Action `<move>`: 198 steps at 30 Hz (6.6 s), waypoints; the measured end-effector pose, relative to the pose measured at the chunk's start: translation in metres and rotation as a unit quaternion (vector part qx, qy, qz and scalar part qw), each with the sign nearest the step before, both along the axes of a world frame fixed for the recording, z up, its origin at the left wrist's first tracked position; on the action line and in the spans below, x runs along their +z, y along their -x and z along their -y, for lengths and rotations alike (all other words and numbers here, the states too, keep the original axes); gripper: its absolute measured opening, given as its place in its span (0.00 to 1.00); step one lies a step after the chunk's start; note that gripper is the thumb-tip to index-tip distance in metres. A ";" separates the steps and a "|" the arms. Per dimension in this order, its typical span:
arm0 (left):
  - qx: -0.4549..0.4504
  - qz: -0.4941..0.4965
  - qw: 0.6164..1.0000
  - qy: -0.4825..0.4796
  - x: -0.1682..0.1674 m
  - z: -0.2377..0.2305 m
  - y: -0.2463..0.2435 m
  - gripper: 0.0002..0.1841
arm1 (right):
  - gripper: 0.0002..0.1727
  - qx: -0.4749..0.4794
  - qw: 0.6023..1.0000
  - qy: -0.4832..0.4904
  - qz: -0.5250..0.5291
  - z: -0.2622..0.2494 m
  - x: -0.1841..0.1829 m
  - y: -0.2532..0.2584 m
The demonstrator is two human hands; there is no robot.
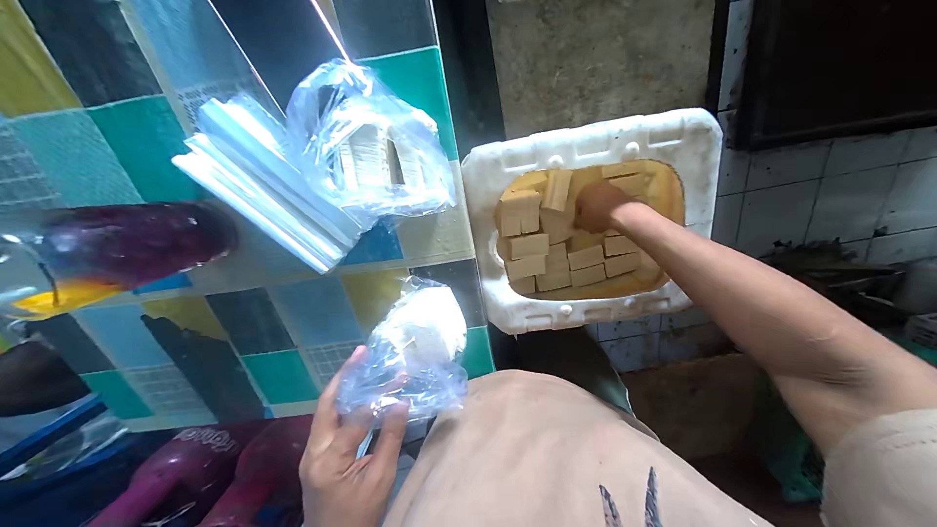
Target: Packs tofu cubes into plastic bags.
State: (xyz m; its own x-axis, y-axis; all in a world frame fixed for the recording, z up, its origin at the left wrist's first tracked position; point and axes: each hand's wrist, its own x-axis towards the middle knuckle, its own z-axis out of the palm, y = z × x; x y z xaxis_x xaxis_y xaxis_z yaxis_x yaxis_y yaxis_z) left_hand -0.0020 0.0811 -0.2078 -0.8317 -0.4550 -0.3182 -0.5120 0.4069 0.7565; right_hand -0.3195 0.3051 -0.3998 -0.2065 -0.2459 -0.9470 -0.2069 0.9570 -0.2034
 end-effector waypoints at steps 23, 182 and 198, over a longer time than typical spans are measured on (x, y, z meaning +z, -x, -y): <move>-0.015 -0.022 1.000 -0.009 -0.003 0.008 0.000 0.09 | 0.22 -0.016 1.000 0.006 0.010 -0.031 0.009 -0.034; -0.420 -0.405 0.797 -0.156 0.273 0.079 0.092 0.15 | 0.06 0.120 0.560 0.662 -0.484 0.111 0.534 -0.167; -0.339 -0.419 0.833 -0.126 0.360 0.083 0.100 0.16 | 0.21 -0.045 0.547 0.774 -0.316 0.166 0.589 -0.161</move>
State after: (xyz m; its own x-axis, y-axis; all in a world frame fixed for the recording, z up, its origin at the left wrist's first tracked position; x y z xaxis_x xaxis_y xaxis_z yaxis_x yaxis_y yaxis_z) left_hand -0.1019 -0.0016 0.1522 -0.8486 0.2039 0.4882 0.5211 0.1629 0.8378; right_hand -0.1581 0.1395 0.1895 -0.4496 -0.6136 0.6491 -0.6702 -0.2486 -0.6993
